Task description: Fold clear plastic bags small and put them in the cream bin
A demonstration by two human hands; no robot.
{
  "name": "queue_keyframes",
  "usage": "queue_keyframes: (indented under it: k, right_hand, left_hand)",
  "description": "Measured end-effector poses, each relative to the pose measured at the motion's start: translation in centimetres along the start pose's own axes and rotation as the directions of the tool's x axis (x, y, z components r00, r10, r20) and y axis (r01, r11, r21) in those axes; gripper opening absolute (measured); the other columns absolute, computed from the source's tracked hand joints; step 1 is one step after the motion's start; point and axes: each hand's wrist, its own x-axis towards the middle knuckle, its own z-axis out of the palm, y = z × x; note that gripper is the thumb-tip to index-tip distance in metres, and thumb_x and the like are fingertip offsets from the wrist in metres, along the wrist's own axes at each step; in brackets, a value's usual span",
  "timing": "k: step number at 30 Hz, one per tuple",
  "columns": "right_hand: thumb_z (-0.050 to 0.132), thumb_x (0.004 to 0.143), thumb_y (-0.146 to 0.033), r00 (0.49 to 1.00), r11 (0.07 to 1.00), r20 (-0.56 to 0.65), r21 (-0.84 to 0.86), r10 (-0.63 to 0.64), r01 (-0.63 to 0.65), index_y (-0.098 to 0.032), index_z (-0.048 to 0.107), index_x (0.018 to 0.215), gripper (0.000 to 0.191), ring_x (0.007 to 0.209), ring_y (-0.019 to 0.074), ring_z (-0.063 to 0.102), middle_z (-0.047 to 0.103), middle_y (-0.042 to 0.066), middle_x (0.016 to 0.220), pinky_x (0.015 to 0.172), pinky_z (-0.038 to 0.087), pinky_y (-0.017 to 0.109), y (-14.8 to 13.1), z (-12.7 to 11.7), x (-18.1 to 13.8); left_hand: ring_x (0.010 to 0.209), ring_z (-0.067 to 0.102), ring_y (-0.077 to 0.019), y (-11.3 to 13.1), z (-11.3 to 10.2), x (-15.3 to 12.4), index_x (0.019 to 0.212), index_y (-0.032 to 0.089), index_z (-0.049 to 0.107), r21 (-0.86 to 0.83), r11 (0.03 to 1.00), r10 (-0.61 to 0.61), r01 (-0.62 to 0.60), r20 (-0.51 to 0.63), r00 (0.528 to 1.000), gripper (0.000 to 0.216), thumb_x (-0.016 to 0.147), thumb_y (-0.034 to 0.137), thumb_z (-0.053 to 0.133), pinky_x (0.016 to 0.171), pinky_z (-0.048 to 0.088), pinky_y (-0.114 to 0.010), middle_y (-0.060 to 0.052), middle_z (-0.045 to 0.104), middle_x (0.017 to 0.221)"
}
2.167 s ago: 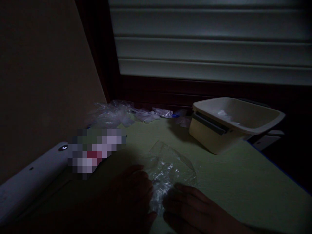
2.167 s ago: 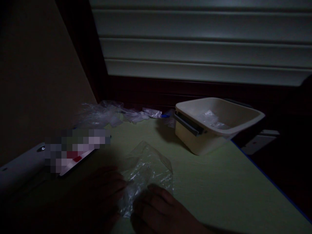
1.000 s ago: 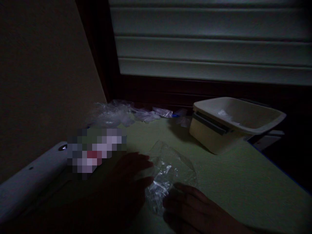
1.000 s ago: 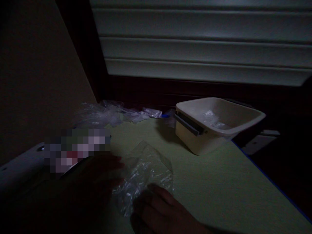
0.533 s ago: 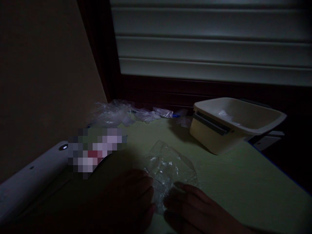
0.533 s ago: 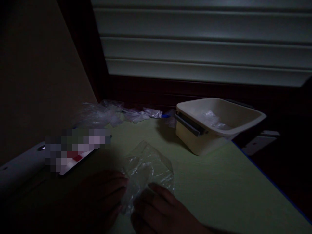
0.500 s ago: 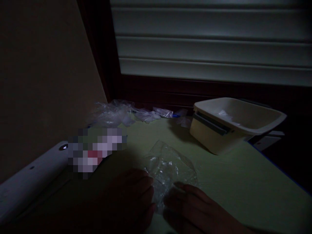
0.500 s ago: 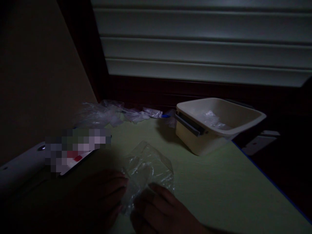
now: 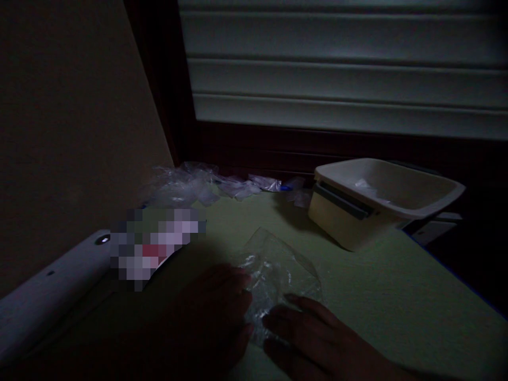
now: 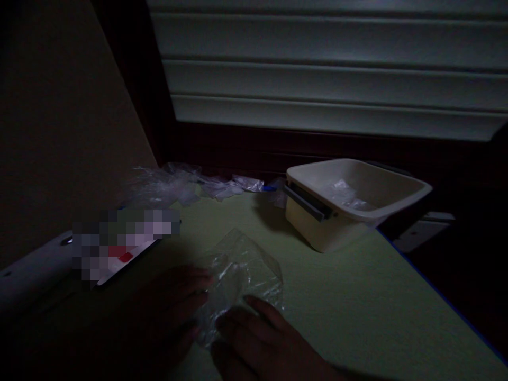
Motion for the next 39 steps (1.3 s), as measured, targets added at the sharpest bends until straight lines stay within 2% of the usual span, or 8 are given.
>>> queue_keyframes:
  k: [5, 8, 13, 18, 20, 23, 34, 39]
  right_hand:
    - [0.035, 0.103, -0.022, 0.999, 0.999, 0.009, 0.020, 0.038, -0.038, -0.019, 0.066, 0.105, 0.032, 0.104, 0.0120, 0.064, 0.073, 0.000, 0.108, 0.105, 0.041, 0.028, 0.0, 0.4, -0.1]
    - [0.035, 0.102, -0.022, 0.971, 0.997, -0.229, 0.005, 0.074, -0.075, -0.019, 0.067, 0.100, 0.033, 0.099, 0.0120, 0.066, 0.074, 0.002, 0.099, 0.106, 0.039, 0.030, 0.0, 2.0, -0.8]
    - [0.041, 0.099, -0.023, 0.979, 0.993, -0.172, -0.025, 0.110, -0.116, -0.021, 0.065, 0.108, 0.026, 0.102, 0.0141, 0.064, 0.072, 0.005, 0.105, 0.104, 0.042, 0.032, 0.0, 3.6, -1.8]
    - [0.036, 0.101, -0.026, 0.981, 0.995, -0.172, -0.039, 0.086, -0.094, -0.018, 0.066, 0.103, 0.031, 0.098, 0.0173, 0.065, 0.073, 0.007, 0.101, 0.097, 0.047, 0.036, 0.2, 1.7, -1.2]
    - [0.034, 0.101, -0.039, 0.995, 0.997, 0.055, 0.019, 0.078, -0.079, -0.015, 0.064, 0.112, 0.040, 0.101, 0.0198, 0.064, 0.072, 0.010, 0.106, 0.096, 0.049, 0.036, 0.4, 0.4, -0.7]
    - [0.038, 0.100, -0.041, 0.991, 0.996, 0.105, 0.024, 0.078, -0.081, -0.014, 0.066, 0.109, 0.040, 0.100, 0.0201, 0.065, 0.072, 0.010, 0.107, 0.095, 0.050, 0.036, 0.7, -1.2, -0.1]
    - [0.044, 0.095, -0.025, 0.953, 0.949, -0.006, 0.087, 0.304, -0.302, -0.015, 0.064, 0.112, 0.028, 0.100, 0.0211, 0.066, 0.070, 0.013, 0.110, 0.082, 0.057, 0.032, 0.4, -2.0, 0.4]
    - [0.042, 0.096, -0.023, 0.888, 0.877, 0.012, 0.151, 0.459, -0.456, -0.018, 0.058, 0.117, 0.027, 0.107, 0.0207, 0.063, 0.065, 0.012, 0.115, 0.086, 0.057, 0.033, 0.6, -2.0, 0.7]
  left_hand:
    - [0.108, 0.054, -0.0178, 0.2, -0.6, 0.4, 0.101, 0.016, 0.056, -0.022, 0.991, 0.129, -0.129, -0.004, 0.992, 0.024, 0.100, 0.024, 0.034, 0.103, 0.038, -0.030, -0.007, 0.063, 0.107]
    - [0.096, 0.056, -0.0168, 0.4, -0.8, 0.7, 0.094, 0.017, 0.058, -0.047, 0.995, 0.085, -0.086, -0.020, 0.996, 0.035, 0.103, 0.029, 0.026, 0.097, 0.042, -0.028, -0.004, 0.064, 0.094]
    - [0.082, 0.056, -0.0174, 0.4, -0.8, 1.0, 0.089, 0.016, 0.060, -0.027, 0.994, 0.108, -0.109, -0.028, 0.994, 0.037, 0.102, 0.029, 0.028, 0.087, 0.046, -0.029, -0.004, 0.064, 0.088]
    - [0.081, 0.056, -0.0189, 0.4, -0.7, 0.5, 0.086, 0.018, 0.060, -0.010, 1.000, 0.009, -0.008, 0.059, 0.998, 0.025, 0.096, 0.024, 0.037, 0.083, 0.046, -0.032, -0.003, 0.063, 0.087]
    - [0.085, 0.056, -0.0192, 0.5, -0.7, 0.3, 0.086, 0.018, 0.059, 0.001, 0.999, -0.045, 0.045, 0.111, 0.993, 0.018, 0.093, 0.019, 0.043, 0.086, 0.046, -0.033, -0.002, 0.062, 0.089]
    - [0.085, 0.056, -0.0203, 0.5, -0.7, 0.2, 0.082, 0.018, 0.057, 0.003, 0.999, -0.052, 0.053, 0.140, 0.989, 0.013, 0.090, 0.019, 0.046, 0.083, 0.047, -0.034, -0.003, 0.061, 0.088]
    - [0.083, 0.055, -0.0216, 0.8, -0.8, 0.2, 0.090, 0.017, 0.061, 0.069, 0.992, -0.121, 0.109, 0.212, 0.970, 0.009, 0.087, 0.021, 0.053, 0.080, 0.047, -0.038, -0.005, 0.064, 0.096]
    - [0.079, 0.056, -0.0219, 0.8, -0.8, 0.1, 0.082, 0.018, 0.060, 0.056, 0.998, -0.033, 0.029, 0.069, 0.997, 0.017, 0.090, 0.031, 0.052, 0.072, 0.048, -0.036, -0.004, 0.064, 0.087]
